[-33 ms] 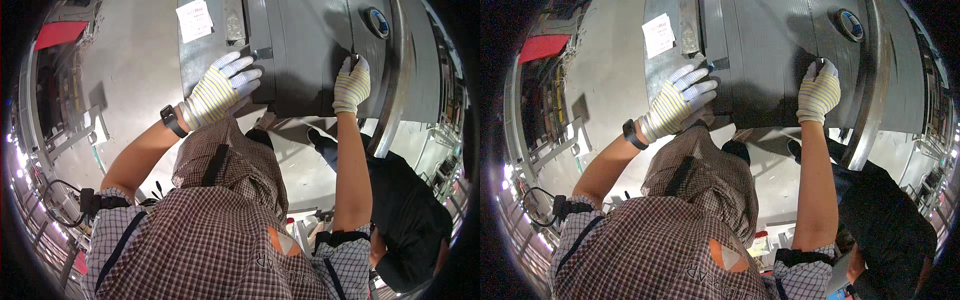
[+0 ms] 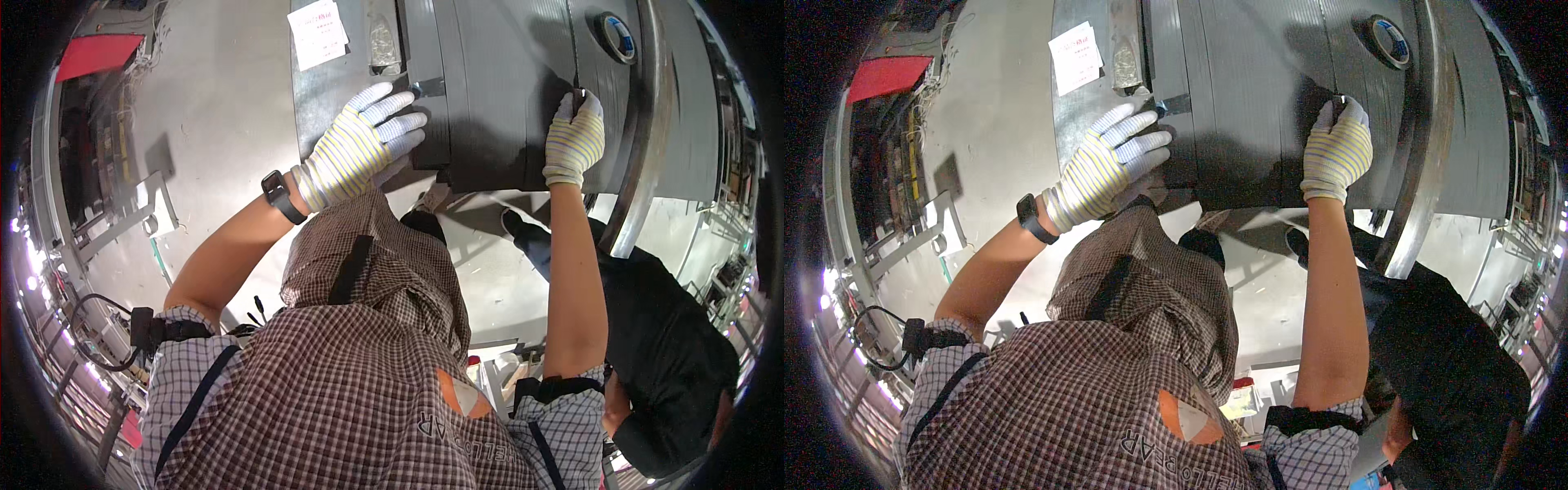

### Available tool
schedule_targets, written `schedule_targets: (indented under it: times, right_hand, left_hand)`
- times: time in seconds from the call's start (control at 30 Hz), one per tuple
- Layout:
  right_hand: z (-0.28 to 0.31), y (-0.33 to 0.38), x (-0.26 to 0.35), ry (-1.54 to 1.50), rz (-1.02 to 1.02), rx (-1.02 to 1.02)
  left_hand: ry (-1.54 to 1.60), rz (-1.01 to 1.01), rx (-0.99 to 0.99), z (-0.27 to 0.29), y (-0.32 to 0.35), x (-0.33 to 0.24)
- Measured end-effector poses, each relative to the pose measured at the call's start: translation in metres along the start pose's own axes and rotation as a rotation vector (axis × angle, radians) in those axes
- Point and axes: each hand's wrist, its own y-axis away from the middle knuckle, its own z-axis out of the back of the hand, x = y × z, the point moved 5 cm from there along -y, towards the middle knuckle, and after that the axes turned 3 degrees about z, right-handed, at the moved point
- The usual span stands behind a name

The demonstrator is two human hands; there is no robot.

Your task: The recorder is operating a machine to process or cut large grey foam or insulation panels in a manufacturing facility.

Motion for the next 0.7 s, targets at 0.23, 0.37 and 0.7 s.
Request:
schedule_targets:
  times: [0.23, 0.37, 0.7]
  right_hand:
    - [0.000, 0.000, 0.000, -0.012, 0.008, -0.023]
    - [-0.001, 0.000, 0.001, -0.002, -0.008, -0.002]
    - [-0.003, 0.000, -0.004, -0.004, -0.027, 0.014]
  left_hand:
    - [0.014, -0.012, 0.015, 0.000, -0.006, 0.000]
    - [0.015, 0.001, 0.038, -0.001, -0.009, 0.000]
    - [0.009, -0.013, 0.052, -0.005, -0.018, -0.004]
